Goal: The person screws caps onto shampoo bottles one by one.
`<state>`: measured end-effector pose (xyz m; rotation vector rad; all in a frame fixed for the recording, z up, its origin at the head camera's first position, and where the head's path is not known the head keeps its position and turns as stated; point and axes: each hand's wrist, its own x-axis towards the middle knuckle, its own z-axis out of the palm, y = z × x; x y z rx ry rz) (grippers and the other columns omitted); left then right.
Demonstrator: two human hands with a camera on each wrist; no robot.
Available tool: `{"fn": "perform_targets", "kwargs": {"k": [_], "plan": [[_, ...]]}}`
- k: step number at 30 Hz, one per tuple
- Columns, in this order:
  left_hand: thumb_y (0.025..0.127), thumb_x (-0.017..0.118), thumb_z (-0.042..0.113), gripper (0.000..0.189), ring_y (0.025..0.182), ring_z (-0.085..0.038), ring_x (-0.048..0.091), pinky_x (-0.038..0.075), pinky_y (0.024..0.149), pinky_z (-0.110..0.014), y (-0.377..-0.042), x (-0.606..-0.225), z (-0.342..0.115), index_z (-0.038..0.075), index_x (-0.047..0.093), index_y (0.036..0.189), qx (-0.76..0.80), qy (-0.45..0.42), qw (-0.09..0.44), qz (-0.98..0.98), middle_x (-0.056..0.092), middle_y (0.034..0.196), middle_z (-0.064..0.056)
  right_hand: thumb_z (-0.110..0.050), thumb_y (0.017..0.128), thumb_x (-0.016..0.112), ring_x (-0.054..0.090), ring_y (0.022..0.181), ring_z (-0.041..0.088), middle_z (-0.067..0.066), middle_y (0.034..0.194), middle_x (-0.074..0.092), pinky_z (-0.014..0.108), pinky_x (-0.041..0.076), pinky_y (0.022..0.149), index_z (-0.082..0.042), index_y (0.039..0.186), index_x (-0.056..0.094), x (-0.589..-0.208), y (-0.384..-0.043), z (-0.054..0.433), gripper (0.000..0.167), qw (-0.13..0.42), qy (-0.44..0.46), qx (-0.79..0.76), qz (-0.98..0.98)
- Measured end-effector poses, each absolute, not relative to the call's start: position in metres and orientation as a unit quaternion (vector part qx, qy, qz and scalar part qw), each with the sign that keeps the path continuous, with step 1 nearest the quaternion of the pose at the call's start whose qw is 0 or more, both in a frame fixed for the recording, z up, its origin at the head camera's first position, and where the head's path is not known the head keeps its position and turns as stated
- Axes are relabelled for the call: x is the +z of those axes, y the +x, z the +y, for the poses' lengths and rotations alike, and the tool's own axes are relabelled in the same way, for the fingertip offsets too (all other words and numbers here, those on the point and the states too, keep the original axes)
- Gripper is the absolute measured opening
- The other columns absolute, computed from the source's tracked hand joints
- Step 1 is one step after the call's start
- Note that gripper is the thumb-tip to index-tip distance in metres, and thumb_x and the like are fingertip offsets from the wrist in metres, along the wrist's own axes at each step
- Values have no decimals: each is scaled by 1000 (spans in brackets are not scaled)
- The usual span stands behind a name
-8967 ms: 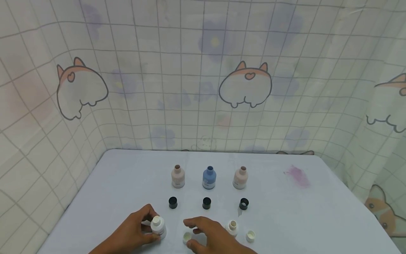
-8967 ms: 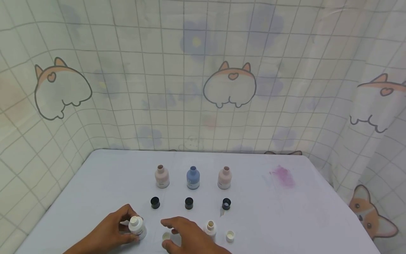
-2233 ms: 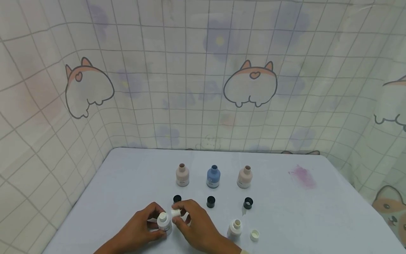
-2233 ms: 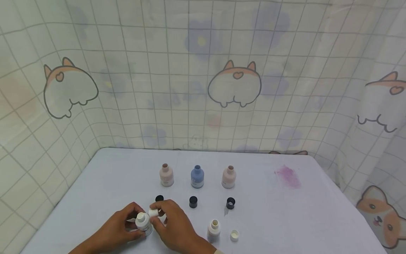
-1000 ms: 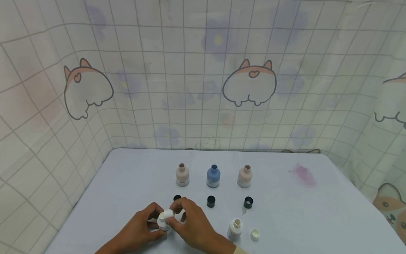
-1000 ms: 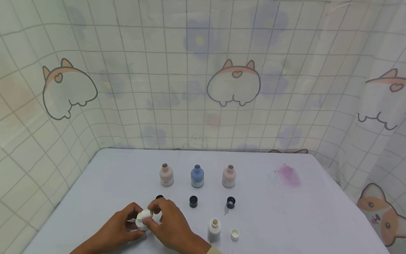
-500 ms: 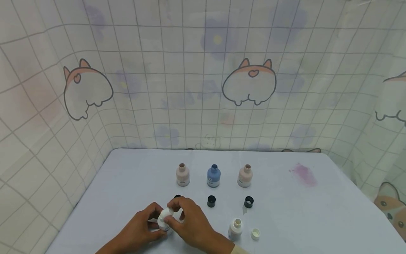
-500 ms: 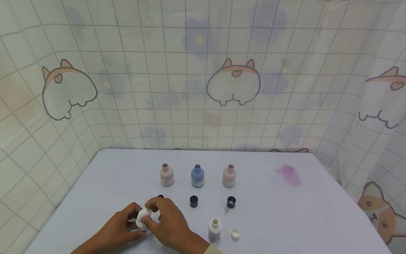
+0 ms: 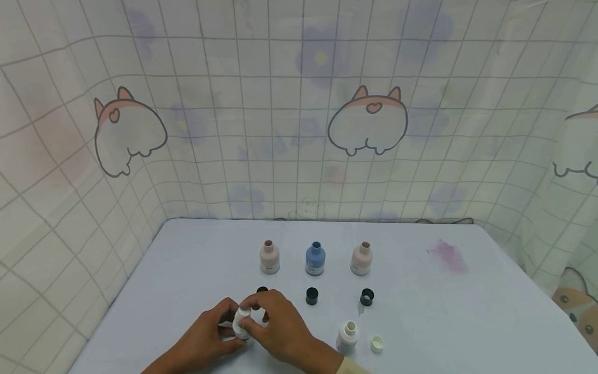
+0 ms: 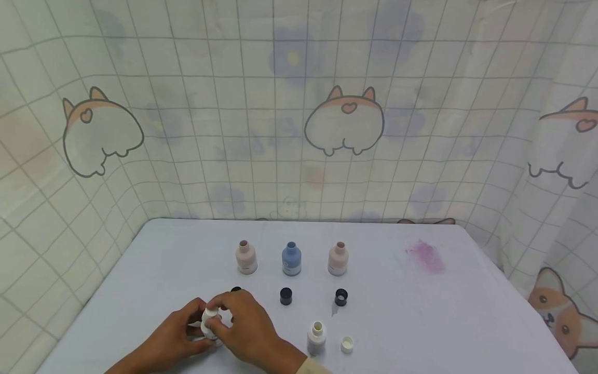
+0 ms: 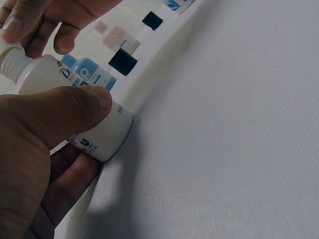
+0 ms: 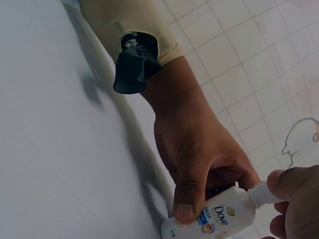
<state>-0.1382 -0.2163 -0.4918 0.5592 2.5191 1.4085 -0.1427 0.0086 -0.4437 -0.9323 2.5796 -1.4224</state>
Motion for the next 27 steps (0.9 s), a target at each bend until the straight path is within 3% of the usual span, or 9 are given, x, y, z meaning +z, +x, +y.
{"fn": "perform_targets", "kwargs": {"k": [8, 17, 27], "plan": [[82, 89, 29, 49, 105, -14, 68, 58, 87, -23, -139, -494, -217, 19, 53, 114, 467, 189, 96, 859, 68, 114, 5, -18, 99, 71, 58, 100, 5, -17, 121, 66, 14, 53, 75, -24, 123, 70, -445, -144, 6, 25, 7, -348, -428, 834], [82, 89, 28, 48, 108, -16, 68, 58, 89, -24, -137, -492, -217, 20, 53, 114, 468, 192, 90, 858, 69, 118, 2, -15, 99, 71, 59, 102, 6, -17, 119, 67, 14, 54, 76, -25, 123, 70, -452, -146, 7, 26, -22, -374, -403, 835], [82, 89, 29, 48, 107, -15, 68, 58, 88, -25, -137, -491, -216, 20, 53, 114, 456, 190, 89, 865, 69, 116, 5, -16, 99, 71, 59, 103, 5, -19, 118, 67, 14, 54, 77, -26, 123, 71, -452, -147, 6, 25, -5, -366, -409, 836]]}}
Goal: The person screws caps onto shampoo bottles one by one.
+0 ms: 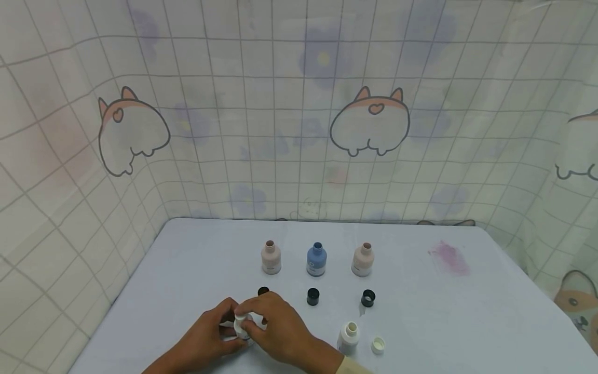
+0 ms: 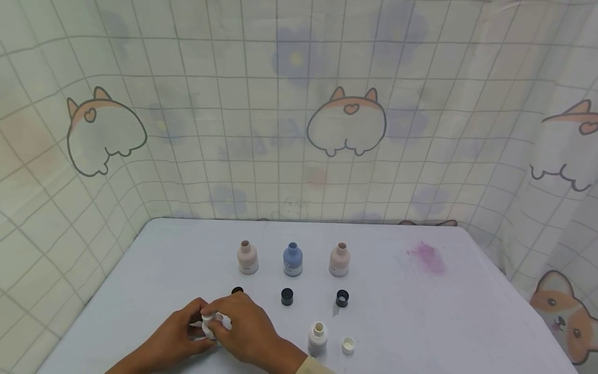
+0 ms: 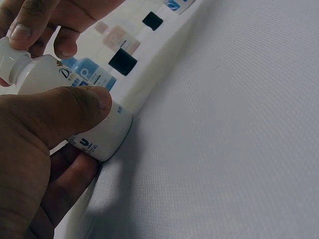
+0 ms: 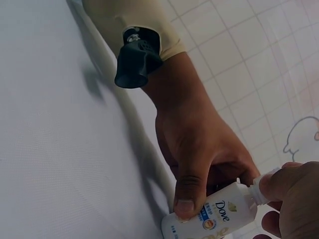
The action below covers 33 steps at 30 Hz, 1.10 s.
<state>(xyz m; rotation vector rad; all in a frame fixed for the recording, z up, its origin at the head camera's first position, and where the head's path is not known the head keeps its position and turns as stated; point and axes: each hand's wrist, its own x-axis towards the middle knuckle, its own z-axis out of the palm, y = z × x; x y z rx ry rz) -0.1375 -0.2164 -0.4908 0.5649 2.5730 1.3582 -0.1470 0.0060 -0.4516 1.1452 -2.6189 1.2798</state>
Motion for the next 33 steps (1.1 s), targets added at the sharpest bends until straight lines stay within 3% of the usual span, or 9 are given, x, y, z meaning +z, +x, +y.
{"fn": "perform_targets", "kwargs": {"k": [7, 20, 27, 33], "plan": [[83, 88, 27, 47, 107, -14, 68, 56, 90, -23, -137, -491, -217, 19, 53, 113, 466, 192, 91, 859, 68, 116, 5, -13, 99, 70, 55, 105, -1, -19, 120, 68, 16, 54, 78, -25, 119, 72, -450, -147, 7, 23, -2, 375, 408, -832], [83, 88, 27, 48, 106, -14, 68, 57, 89, -24, -138, -492, -217, 20, 53, 114, 467, 199, 86, 858, 68, 116, 4, -21, 98, 73, 57, 104, 3, -18, 117, 65, 15, 54, 78, -27, 121, 70, -454, -148, 7, 23, -1, 362, 408, -838], [83, 89, 23, 48, 108, -16, 68, 58, 90, -25, -138, -492, -217, 18, 53, 115, 468, 198, 91, 856, 68, 118, 1, -10, 98, 69, 55, 104, 1, -16, 116, 65, 18, 54, 79, -26, 120, 71, -458, -150, 10, 27, 26, 372, 414, -830], [83, 89, 22, 48, 108, -17, 68, 57, 90, -25, -137, -492, -218, 18, 53, 115, 467, 198, 90, 857, 68, 119, 0, -9, 98, 70, 55, 104, 1, -15, 116, 65, 17, 54, 79, -27, 117, 70, -459, -150, 10, 26, 37, 374, 406, -833]]}}
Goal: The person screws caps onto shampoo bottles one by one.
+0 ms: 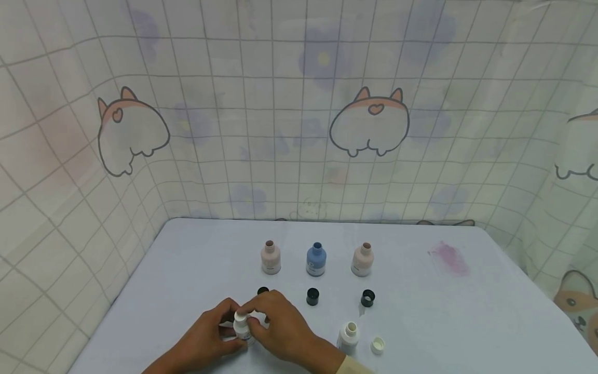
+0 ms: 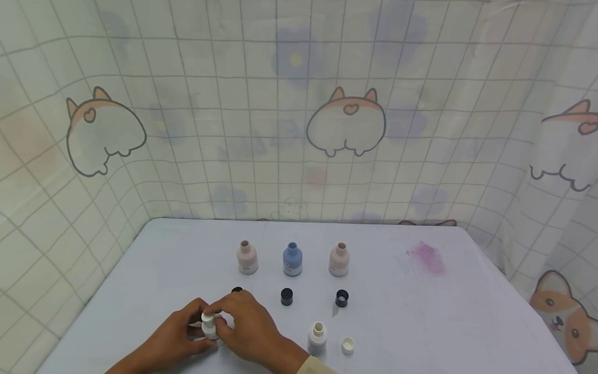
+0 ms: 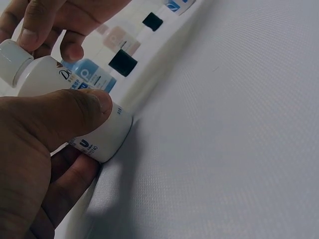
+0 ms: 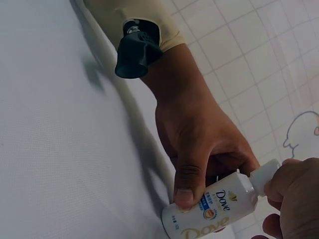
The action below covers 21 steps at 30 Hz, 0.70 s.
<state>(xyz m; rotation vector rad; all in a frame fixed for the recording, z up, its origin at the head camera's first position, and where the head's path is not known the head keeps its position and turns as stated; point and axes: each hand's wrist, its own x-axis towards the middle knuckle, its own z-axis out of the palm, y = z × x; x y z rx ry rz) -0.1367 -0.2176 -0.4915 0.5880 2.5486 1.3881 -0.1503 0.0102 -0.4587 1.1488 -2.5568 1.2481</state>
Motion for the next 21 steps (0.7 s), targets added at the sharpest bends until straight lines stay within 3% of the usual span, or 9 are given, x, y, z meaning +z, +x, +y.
{"fn": "perform_targets", "kwargs": {"k": [7, 13, 21], "plan": [[82, 89, 24, 50, 109, -18, 68, 58, 90, -26, -136, -491, -216, 17, 53, 117, 471, 187, 97, 857, 67, 121, -1, -15, 98, 72, 57, 108, -1, -16, 126, 64, 14, 54, 79, -24, 114, 69, -455, -149, 8, 18, 13, 361, 414, -835], [81, 90, 23, 50, 107, -15, 67, 58, 91, -26, -138, -490, -214, 16, 54, 115, 467, 180, 100, 860, 67, 116, 2, -16, 99, 71, 59, 98, 0, -14, 121, 64, 14, 53, 76, -26, 114, 70, -452, -146, 9, 18, -10, 336, 414, -846], [81, 90, 22, 49, 107, -16, 68, 58, 90, -28, -138, -490, -215, 16, 54, 114, 461, 187, 93, 863, 68, 116, 1, -14, 99, 70, 57, 101, 6, -13, 118, 63, 15, 52, 77, -24, 113, 69, -450, -145, 10, 17, -7, 339, 399, -852]]}}
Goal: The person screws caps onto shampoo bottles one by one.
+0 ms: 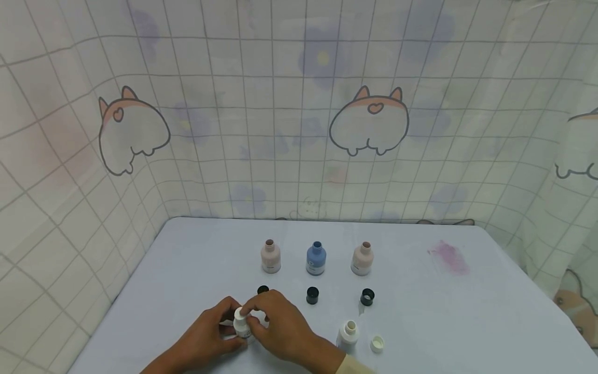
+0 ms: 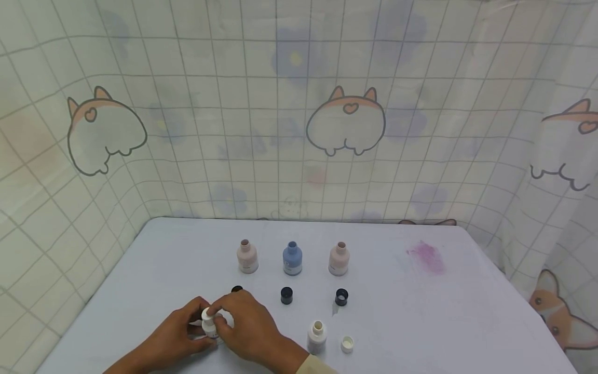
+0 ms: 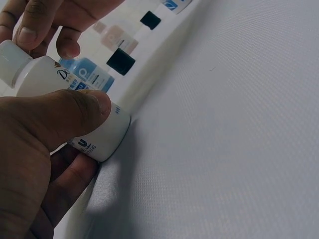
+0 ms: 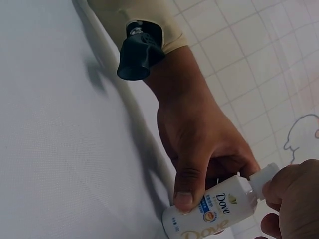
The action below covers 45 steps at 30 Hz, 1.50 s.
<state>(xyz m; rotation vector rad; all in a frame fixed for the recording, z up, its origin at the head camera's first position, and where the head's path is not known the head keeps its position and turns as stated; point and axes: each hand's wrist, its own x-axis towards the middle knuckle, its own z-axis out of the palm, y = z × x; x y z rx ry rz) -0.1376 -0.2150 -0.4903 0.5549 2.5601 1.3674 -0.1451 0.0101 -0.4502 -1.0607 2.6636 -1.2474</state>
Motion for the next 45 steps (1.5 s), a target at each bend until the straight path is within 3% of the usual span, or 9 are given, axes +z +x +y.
{"fn": "perform_targets", "kwargs": {"k": [8, 14, 34, 42, 45], "plan": [[82, 89, 22, 48, 105, -14, 67, 58, 90, -26, -136, -492, -216, 16, 54, 113, 467, 191, 89, 859, 68, 115, 1, -24, 99, 72, 54, 90, 0, -14, 115, 62, 17, 52, 75, -22, 120, 65, -449, -146, 9, 22, 51, -306, -419, 854], [82, 89, 26, 49, 108, -16, 67, 58, 90, -26, -137, -491, -216, 15, 54, 116, 461, 184, 89, 863, 68, 118, 1, -22, 100, 70, 57, 106, 0, -15, 132, 61, 16, 54, 81, -22, 136, 62, -452, -148, 6, 37, 33, -340, -414, 844], [82, 89, 25, 47, 105, -14, 68, 58, 90, -27, -137, -491, -216, 16, 54, 113, 466, 186, 90, 861, 68, 114, 3, -21, 96, 75, 55, 103, 1, -22, 110, 64, 20, 54, 80, -25, 112, 71, -452, -150, 7, 17, 48, -309, -432, 846], [83, 88, 26, 48, 105, -16, 68, 58, 88, -24, -137, -492, -216, 16, 55, 115, 463, 188, 88, 862, 69, 116, 1, -26, 98, 73, 55, 112, 1, -20, 126, 63, 15, 53, 82, -26, 132, 67, -452, -147, 6, 35, 25, -338, -408, 848], [83, 88, 26, 48, 106, -16, 68, 58, 88, -24, -137, -492, -216, 16, 55, 116, 466, 192, 87, 859, 69, 117, 1, -26, 98, 74, 55, 110, 1, -19, 124, 64, 14, 53, 80, -26, 132, 68, -451, -146, 7, 35, 21, -340, -398, 852]]}}
